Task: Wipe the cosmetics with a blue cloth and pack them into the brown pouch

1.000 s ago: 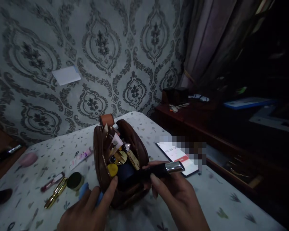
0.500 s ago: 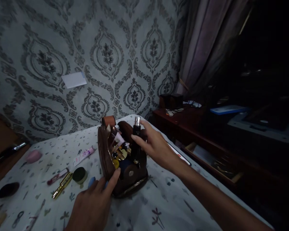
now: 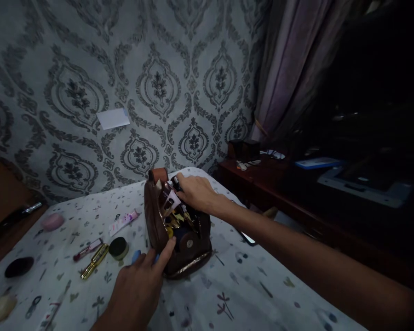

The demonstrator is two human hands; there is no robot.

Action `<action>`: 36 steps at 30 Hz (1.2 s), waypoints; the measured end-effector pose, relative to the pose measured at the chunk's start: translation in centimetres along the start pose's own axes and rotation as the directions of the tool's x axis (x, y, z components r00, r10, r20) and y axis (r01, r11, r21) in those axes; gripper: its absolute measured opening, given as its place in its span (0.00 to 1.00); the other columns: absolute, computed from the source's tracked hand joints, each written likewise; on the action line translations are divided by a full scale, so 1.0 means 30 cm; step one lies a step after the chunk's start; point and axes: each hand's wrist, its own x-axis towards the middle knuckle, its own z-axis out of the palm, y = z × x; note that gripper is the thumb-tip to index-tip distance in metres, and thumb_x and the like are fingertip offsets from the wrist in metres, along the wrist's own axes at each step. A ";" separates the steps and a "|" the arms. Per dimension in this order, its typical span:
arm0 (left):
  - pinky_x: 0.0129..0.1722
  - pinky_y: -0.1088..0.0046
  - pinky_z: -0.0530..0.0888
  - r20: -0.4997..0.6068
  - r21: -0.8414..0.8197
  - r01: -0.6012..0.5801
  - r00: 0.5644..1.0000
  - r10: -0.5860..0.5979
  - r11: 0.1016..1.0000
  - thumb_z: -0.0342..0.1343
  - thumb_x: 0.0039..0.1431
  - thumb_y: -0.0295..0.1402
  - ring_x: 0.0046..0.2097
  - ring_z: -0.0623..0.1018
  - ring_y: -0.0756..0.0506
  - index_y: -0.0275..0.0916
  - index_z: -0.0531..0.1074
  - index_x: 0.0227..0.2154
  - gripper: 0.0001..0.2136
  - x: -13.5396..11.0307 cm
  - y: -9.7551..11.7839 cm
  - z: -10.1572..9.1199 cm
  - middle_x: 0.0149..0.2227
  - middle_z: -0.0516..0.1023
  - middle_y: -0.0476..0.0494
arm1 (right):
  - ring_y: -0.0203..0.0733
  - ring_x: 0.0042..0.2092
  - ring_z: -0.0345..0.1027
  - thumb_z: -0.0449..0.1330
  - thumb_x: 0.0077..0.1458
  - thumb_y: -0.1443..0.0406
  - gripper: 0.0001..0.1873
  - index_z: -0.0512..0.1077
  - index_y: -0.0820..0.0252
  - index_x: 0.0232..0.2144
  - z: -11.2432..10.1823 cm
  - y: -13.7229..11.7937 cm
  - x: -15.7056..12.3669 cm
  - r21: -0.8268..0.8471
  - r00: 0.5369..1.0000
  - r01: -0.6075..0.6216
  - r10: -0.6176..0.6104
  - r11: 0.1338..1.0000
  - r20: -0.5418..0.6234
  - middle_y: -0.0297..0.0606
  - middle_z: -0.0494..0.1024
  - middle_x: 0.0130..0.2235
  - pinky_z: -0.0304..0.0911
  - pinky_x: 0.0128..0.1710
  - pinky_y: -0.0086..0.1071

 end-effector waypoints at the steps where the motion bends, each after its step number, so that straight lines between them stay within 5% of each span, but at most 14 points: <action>1: 0.39 0.69 0.76 0.005 -0.008 -0.002 1.000 0.003 1.000 0.43 0.59 0.18 0.47 0.79 0.42 0.55 0.44 0.68 0.38 -0.001 0.001 -0.002 0.50 0.77 0.41 | 0.54 0.48 0.75 0.49 0.65 0.57 0.20 0.64 0.64 0.53 0.003 -0.002 0.007 -0.017 1.000 0.007 -0.007 1.000 0.002 0.53 0.79 0.44 0.67 0.41 0.38; 8: 0.38 0.67 0.77 -0.054 -0.008 -0.030 0.998 0.029 1.000 0.42 0.59 0.18 0.46 0.80 0.41 0.53 0.43 0.69 0.37 -0.002 0.001 0.013 0.49 0.77 0.41 | 0.54 0.47 0.76 0.51 0.63 0.65 0.15 0.71 0.68 0.47 0.024 -0.015 0.050 -0.081 0.996 0.084 -0.083 0.993 0.018 0.56 0.80 0.43 0.68 0.42 0.38; 17: 0.41 0.62 0.78 0.023 0.016 0.017 1.000 -0.017 1.000 0.41 0.59 0.18 0.49 0.79 0.39 0.54 0.43 0.68 0.37 0.002 0.012 -0.014 0.52 0.76 0.41 | 0.53 0.49 0.75 0.52 0.63 0.65 0.15 0.76 0.68 0.43 0.056 -0.010 0.074 -0.116 0.988 0.149 -0.145 0.982 0.043 0.57 0.80 0.44 0.67 0.43 0.37; 24: 0.39 0.69 0.76 0.007 0.014 0.002 1.000 -0.002 1.000 0.42 0.59 0.18 0.48 0.80 0.41 0.52 0.44 0.69 0.36 0.009 0.011 -0.001 0.51 0.77 0.40 | 0.52 0.49 0.75 0.55 0.58 0.73 0.12 0.78 0.69 0.40 0.059 -0.012 0.066 -0.160 0.978 0.188 -0.171 0.969 0.117 0.59 0.80 0.44 0.66 0.42 0.37; 31: 0.38 0.72 0.75 -0.068 0.003 0.000 0.998 0.001 1.000 0.44 0.58 0.18 0.46 0.80 0.43 0.54 0.46 0.68 0.37 0.004 0.006 0.015 0.48 0.78 0.41 | 0.52 0.49 0.76 0.52 0.60 0.71 0.14 0.78 0.66 0.41 0.036 -0.006 0.056 -0.182 0.972 0.204 -0.178 0.962 0.152 0.56 0.81 0.44 0.67 0.42 0.37; 36: 0.40 0.68 0.76 -0.021 -0.004 0.015 1.000 -0.015 1.000 0.42 0.58 0.17 0.47 0.80 0.42 0.52 0.46 0.68 0.37 -0.004 0.016 -0.004 0.50 0.77 0.40 | 0.51 0.50 0.75 0.57 0.58 0.68 0.14 0.77 0.64 0.44 0.016 0.004 0.055 -0.186 0.965 0.217 -0.181 0.958 0.192 0.55 0.80 0.45 0.67 0.43 0.36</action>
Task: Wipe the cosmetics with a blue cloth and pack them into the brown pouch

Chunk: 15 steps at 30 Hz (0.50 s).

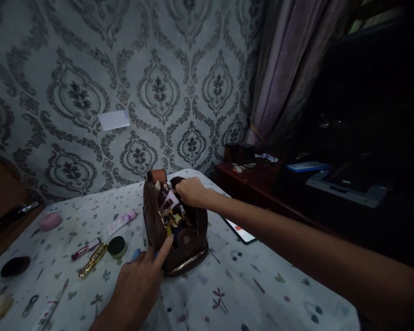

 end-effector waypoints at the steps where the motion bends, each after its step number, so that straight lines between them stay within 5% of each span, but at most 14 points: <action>1: 0.40 0.67 0.76 -0.004 -0.001 -0.002 1.000 0.002 1.000 0.42 0.58 0.17 0.47 0.80 0.42 0.52 0.45 0.68 0.37 0.001 0.001 0.000 0.50 0.77 0.40 | 0.51 0.50 0.75 0.58 0.57 0.67 0.14 0.77 0.63 0.45 -0.004 0.001 -0.001 -0.001 1.000 0.005 -0.005 1.000 0.012 0.54 0.80 0.46 0.67 0.43 0.36; 15: 0.38 0.70 0.76 -0.084 0.005 -0.032 0.996 0.033 0.999 0.44 0.57 0.17 0.45 0.80 0.43 0.50 0.48 0.68 0.37 0.005 -0.013 0.031 0.50 0.77 0.40 | 0.54 0.51 0.73 0.58 0.55 0.71 0.13 0.76 0.64 0.43 0.004 -0.051 -0.014 0.002 0.998 -0.052 0.051 0.999 0.048 0.53 0.80 0.46 0.60 0.49 0.44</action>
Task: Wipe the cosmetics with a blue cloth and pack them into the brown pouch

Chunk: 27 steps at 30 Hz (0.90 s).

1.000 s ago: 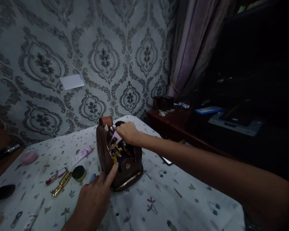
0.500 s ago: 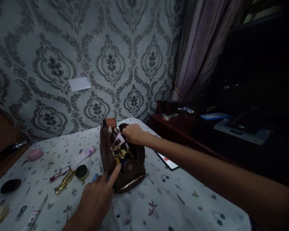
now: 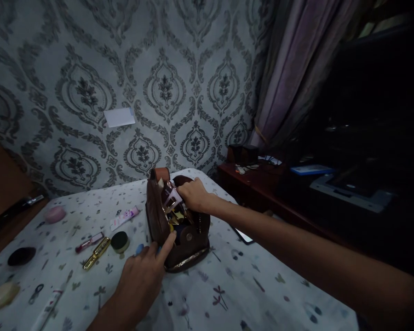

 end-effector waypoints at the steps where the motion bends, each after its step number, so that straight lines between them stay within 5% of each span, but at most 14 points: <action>1: 0.38 0.70 0.76 0.013 -0.002 0.006 1.000 -0.006 1.000 0.44 0.58 0.17 0.45 0.80 0.43 0.50 0.48 0.68 0.37 0.002 0.000 0.003 0.50 0.77 0.40 | 0.54 0.51 0.73 0.58 0.55 0.71 0.14 0.76 0.64 0.44 0.000 0.003 -0.002 0.004 1.000 0.004 -0.004 1.000 -0.002 0.53 0.80 0.46 0.60 0.49 0.44; 14: 0.37 0.69 0.76 0.015 0.008 0.021 1.000 -0.022 1.000 0.47 0.58 0.18 0.45 0.80 0.42 0.52 0.45 0.68 0.38 0.001 0.006 0.011 0.50 0.76 0.41 | 0.53 0.51 0.69 0.68 0.48 0.57 0.17 0.77 0.61 0.39 0.013 0.054 -0.032 0.023 0.990 0.144 -0.144 0.989 -0.003 0.46 0.80 0.46 0.53 0.45 0.37; 21: 0.38 0.67 0.76 0.034 0.010 0.029 0.999 -0.030 1.000 0.45 0.60 0.19 0.46 0.80 0.40 0.53 0.42 0.69 0.38 -0.001 0.004 0.010 0.52 0.76 0.40 | 0.51 0.50 0.70 0.65 0.49 0.66 0.09 0.79 0.62 0.35 0.016 0.057 -0.051 0.027 0.981 0.196 -0.196 0.980 -0.003 0.46 0.81 0.44 0.54 0.45 0.35; 27: 0.38 0.69 0.76 0.037 0.004 0.020 0.999 -0.020 1.000 0.45 0.61 0.20 0.47 0.80 0.41 0.53 0.42 0.69 0.37 -0.007 0.003 -0.004 0.51 0.76 0.40 | 0.46 0.43 0.72 0.58 0.53 0.71 0.09 0.80 0.63 0.32 0.025 0.071 -0.057 0.078 0.981 0.164 -0.154 0.983 -0.116 0.46 0.81 0.37 0.56 0.42 0.32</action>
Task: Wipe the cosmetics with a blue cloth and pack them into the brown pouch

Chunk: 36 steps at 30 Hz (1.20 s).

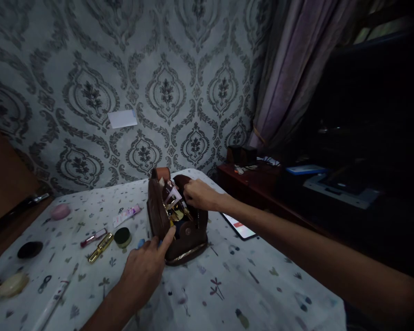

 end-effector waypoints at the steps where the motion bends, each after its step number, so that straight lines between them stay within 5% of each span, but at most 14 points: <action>1: 0.38 0.69 0.76 0.000 -0.002 -0.003 1.000 0.003 1.000 0.45 0.61 0.20 0.47 0.80 0.41 0.53 0.42 0.69 0.37 0.000 -0.001 -0.002 0.52 0.76 0.40 | 0.45 0.43 0.71 0.57 0.55 0.71 0.10 0.79 0.63 0.33 0.001 0.002 -0.005 0.011 0.999 -0.014 0.015 1.000 -0.037 0.47 0.81 0.38 0.56 0.42 0.32; 5: 0.36 0.71 0.75 -0.008 0.020 0.009 1.000 -0.009 1.000 0.47 0.62 0.21 0.47 0.80 0.41 0.55 0.41 0.68 0.37 0.000 -0.005 -0.009 0.52 0.76 0.40 | 0.44 0.43 0.69 0.54 0.59 0.71 0.11 0.78 0.63 0.35 0.029 0.001 -0.055 0.107 0.974 -0.057 0.079 0.993 -0.212 0.45 0.80 0.39 0.56 0.44 0.32; 9: 0.37 0.71 0.75 0.000 0.044 0.011 1.000 -0.011 0.999 0.46 0.61 0.21 0.46 0.80 0.42 0.54 0.44 0.68 0.36 -0.002 -0.005 -0.020 0.50 0.77 0.41 | 0.43 0.41 0.67 0.57 0.57 0.71 0.07 0.76 0.63 0.32 0.095 -0.003 -0.131 0.325 0.878 -0.022 0.174 0.945 -0.446 0.42 0.79 0.36 0.58 0.44 0.33; 12: 0.38 0.70 0.75 0.010 0.049 0.005 1.000 -0.006 0.999 0.45 0.61 0.20 0.46 0.80 0.42 0.52 0.44 0.69 0.36 -0.003 0.001 -0.020 0.49 0.77 0.41 | 0.45 0.43 0.65 0.58 0.58 0.71 0.06 0.76 0.63 0.33 0.120 0.003 -0.160 0.350 0.840 -0.032 0.215 0.936 -0.497 0.42 0.78 0.37 0.58 0.46 0.35; 21: 0.40 0.68 0.76 0.000 0.055 0.004 1.000 -0.004 0.998 0.43 0.62 0.20 0.47 0.79 0.42 0.48 0.43 0.69 0.35 0.009 0.014 0.007 0.51 0.77 0.39 | 0.54 0.51 0.64 0.57 0.57 0.70 0.09 0.78 0.65 0.36 -0.006 -0.009 -0.044 -0.092 0.978 -0.099 0.080 0.991 -0.191 0.50 0.79 0.44 0.55 0.45 0.40; 36: 0.33 0.72 0.74 -0.035 0.051 0.016 0.999 -0.014 0.999 0.47 0.61 0.21 0.43 0.81 0.43 0.51 0.45 0.68 0.36 0.003 0.021 0.008 0.49 0.78 0.41 | 0.58 0.53 0.65 0.60 0.53 0.68 0.12 0.79 0.61 0.40 -0.001 -0.047 0.050 -0.217 0.990 -0.141 0.143 0.966 -0.006 0.53 0.79 0.47 0.53 0.51 0.48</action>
